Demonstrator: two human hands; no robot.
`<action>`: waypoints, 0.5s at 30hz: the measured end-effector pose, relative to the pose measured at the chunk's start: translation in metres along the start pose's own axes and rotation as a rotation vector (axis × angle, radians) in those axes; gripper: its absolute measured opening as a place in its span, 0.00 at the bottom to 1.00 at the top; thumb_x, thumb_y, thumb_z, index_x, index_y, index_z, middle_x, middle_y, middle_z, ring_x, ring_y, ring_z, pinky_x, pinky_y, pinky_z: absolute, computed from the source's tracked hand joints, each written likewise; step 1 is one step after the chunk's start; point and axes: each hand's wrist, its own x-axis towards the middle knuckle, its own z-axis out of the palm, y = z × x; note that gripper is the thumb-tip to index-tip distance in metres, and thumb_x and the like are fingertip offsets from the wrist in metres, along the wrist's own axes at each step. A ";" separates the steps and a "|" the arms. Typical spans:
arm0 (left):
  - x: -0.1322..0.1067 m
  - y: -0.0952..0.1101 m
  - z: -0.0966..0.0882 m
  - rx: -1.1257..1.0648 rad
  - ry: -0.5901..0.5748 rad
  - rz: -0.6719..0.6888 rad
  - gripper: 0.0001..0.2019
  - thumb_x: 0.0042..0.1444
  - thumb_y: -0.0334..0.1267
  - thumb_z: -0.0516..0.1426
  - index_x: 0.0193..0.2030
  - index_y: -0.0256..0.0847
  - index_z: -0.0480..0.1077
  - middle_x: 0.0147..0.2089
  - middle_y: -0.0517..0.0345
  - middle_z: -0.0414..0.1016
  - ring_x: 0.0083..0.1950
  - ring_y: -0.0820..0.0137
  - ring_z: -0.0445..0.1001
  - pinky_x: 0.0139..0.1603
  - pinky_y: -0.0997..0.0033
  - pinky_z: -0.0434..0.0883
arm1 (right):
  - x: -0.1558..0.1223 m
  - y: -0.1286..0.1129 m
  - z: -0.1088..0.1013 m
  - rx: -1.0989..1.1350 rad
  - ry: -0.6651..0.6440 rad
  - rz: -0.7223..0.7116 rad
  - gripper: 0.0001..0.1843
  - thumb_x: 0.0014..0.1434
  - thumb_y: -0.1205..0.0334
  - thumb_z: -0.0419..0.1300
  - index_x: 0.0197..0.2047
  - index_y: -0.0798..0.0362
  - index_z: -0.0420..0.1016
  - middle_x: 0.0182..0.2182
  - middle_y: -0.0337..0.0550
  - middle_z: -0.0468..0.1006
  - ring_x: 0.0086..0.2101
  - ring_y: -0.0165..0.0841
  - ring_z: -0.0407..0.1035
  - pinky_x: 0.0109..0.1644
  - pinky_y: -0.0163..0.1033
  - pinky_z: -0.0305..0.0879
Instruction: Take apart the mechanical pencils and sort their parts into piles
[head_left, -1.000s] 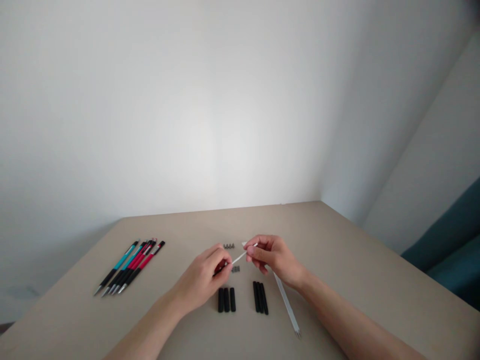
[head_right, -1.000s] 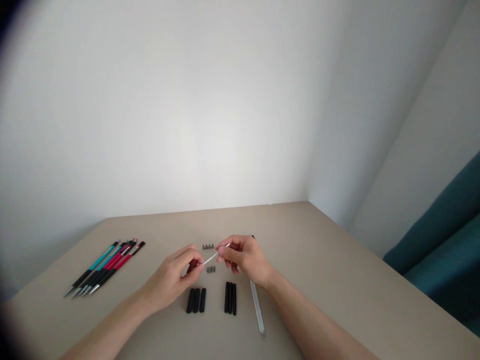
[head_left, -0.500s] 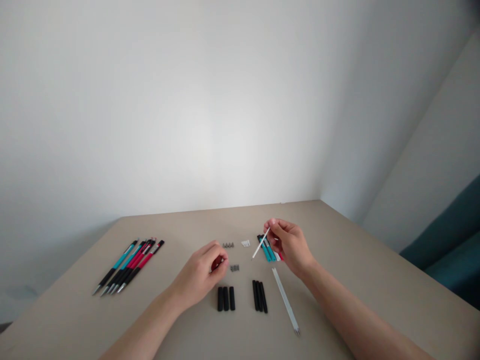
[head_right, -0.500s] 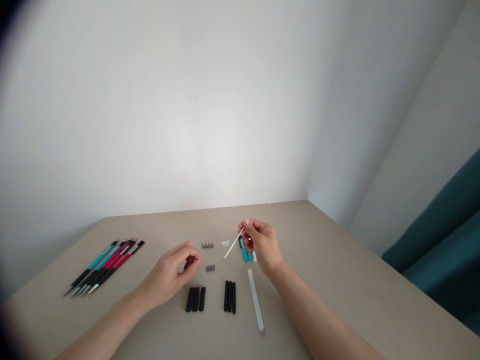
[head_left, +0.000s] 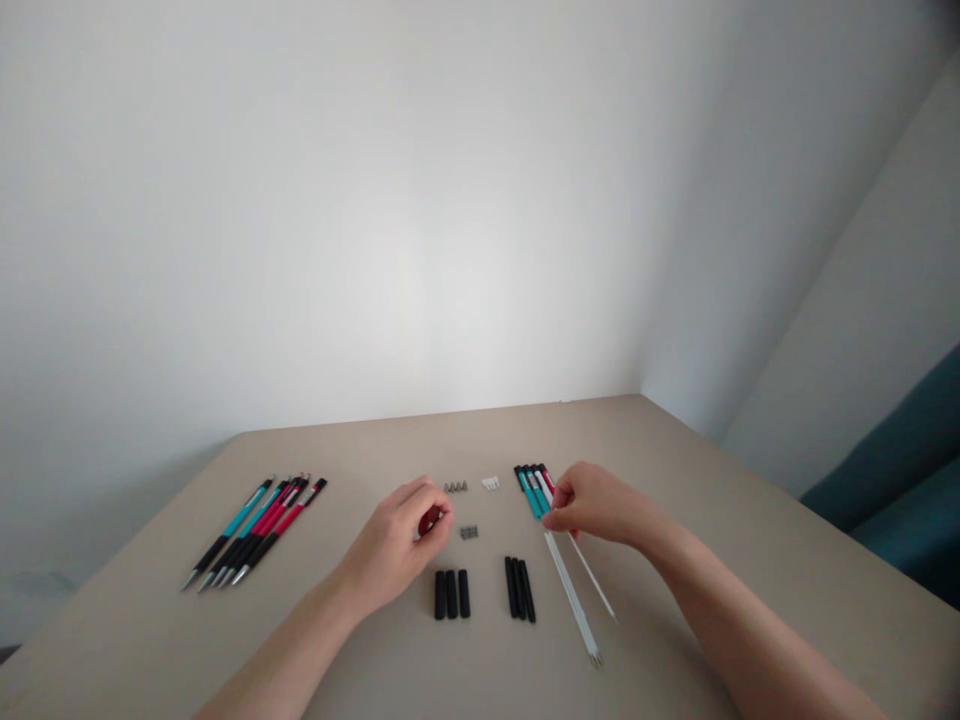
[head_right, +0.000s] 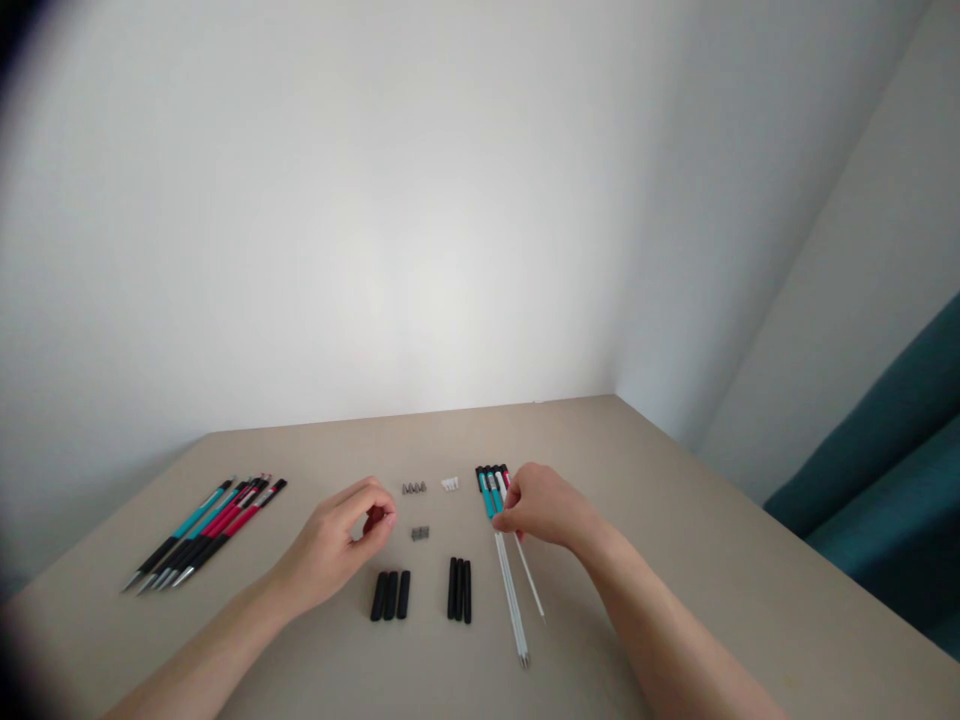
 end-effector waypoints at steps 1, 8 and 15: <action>0.000 0.000 0.000 0.007 0.000 -0.001 0.07 0.59 0.31 0.48 0.31 0.41 0.63 0.30 0.60 0.64 0.31 0.74 0.65 0.33 0.75 0.64 | -0.002 -0.001 -0.001 -0.009 -0.011 0.010 0.10 0.43 0.60 0.61 0.16 0.56 0.75 0.15 0.41 0.75 0.21 0.31 0.69 0.23 0.31 0.56; 0.000 -0.002 0.000 0.034 0.012 0.003 0.07 0.59 0.32 0.48 0.31 0.41 0.63 0.29 0.60 0.65 0.31 0.73 0.65 0.34 0.74 0.65 | -0.004 0.000 -0.003 0.004 -0.048 0.031 0.11 0.45 0.59 0.61 0.16 0.55 0.74 0.16 0.43 0.77 0.22 0.32 0.71 0.24 0.31 0.59; -0.002 -0.004 0.000 0.053 0.010 -0.001 0.06 0.59 0.31 0.49 0.31 0.41 0.63 0.30 0.60 0.65 0.31 0.73 0.66 0.34 0.74 0.64 | -0.009 0.000 -0.004 -0.082 -0.130 0.066 0.13 0.43 0.61 0.57 0.12 0.55 0.69 0.14 0.43 0.74 0.17 0.30 0.66 0.20 0.32 0.56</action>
